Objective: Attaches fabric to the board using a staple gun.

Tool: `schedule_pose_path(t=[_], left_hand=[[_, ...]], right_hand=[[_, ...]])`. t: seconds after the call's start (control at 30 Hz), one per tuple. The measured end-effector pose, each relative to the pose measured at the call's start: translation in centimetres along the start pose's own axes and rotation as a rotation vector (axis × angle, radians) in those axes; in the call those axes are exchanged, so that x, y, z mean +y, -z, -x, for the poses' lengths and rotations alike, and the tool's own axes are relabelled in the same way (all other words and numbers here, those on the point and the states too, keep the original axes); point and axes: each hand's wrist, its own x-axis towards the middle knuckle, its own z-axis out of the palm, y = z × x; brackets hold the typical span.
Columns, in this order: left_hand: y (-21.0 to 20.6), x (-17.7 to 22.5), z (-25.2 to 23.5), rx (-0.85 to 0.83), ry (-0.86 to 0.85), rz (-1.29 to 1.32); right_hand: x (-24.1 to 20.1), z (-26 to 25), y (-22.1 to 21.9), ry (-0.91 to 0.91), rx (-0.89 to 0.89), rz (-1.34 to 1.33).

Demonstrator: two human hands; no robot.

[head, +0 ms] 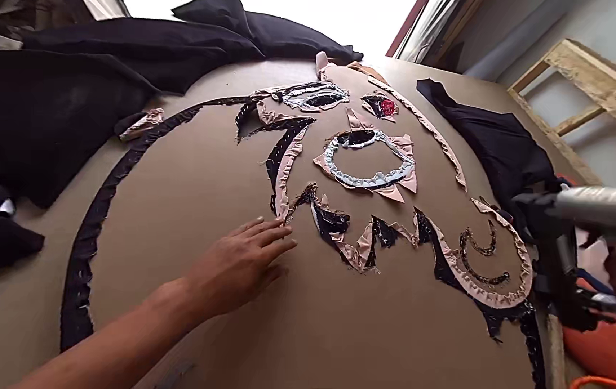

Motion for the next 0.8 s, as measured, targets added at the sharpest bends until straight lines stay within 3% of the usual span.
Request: schedule_pose_path(t=[0.1, 0.23, 0.37, 0.5, 0.7, 0.8], left_hand=[[-1.6, -6.6, -3.3, 0.007, 0.012, -0.011], [-2.4, -12.9, -6.1, 0.035, 0.057, -0.018], [-2.8, -13.4, -6.2, 0.061, 0.06, -0.013], [-2.7, -13.5, -6.3, 0.006, 0.0, -0.009], [-3.1, -13.8, -6.4, -0.03, -0.022, -0.003], [-3.4, -13.8, -6.4, -0.026, -0.01, 0.015]], right_hand=[[2.8, 1.5, -5.2, 0.113, -0.228, 0.135], [1.7, 1.9, -13.4, 0.16, -0.244, 0.351], [0.9, -1.0, -18.2, 0.248, -0.246, 0.421], [-2.0, -2.7, -22.6, 0.096, -0.338, 0.265], [-4.8, -1.5, -28.0, 0.127, -0.308, 0.434], [-5.5, -1.1, -29.1, 0.057, -0.289, 0.435]])
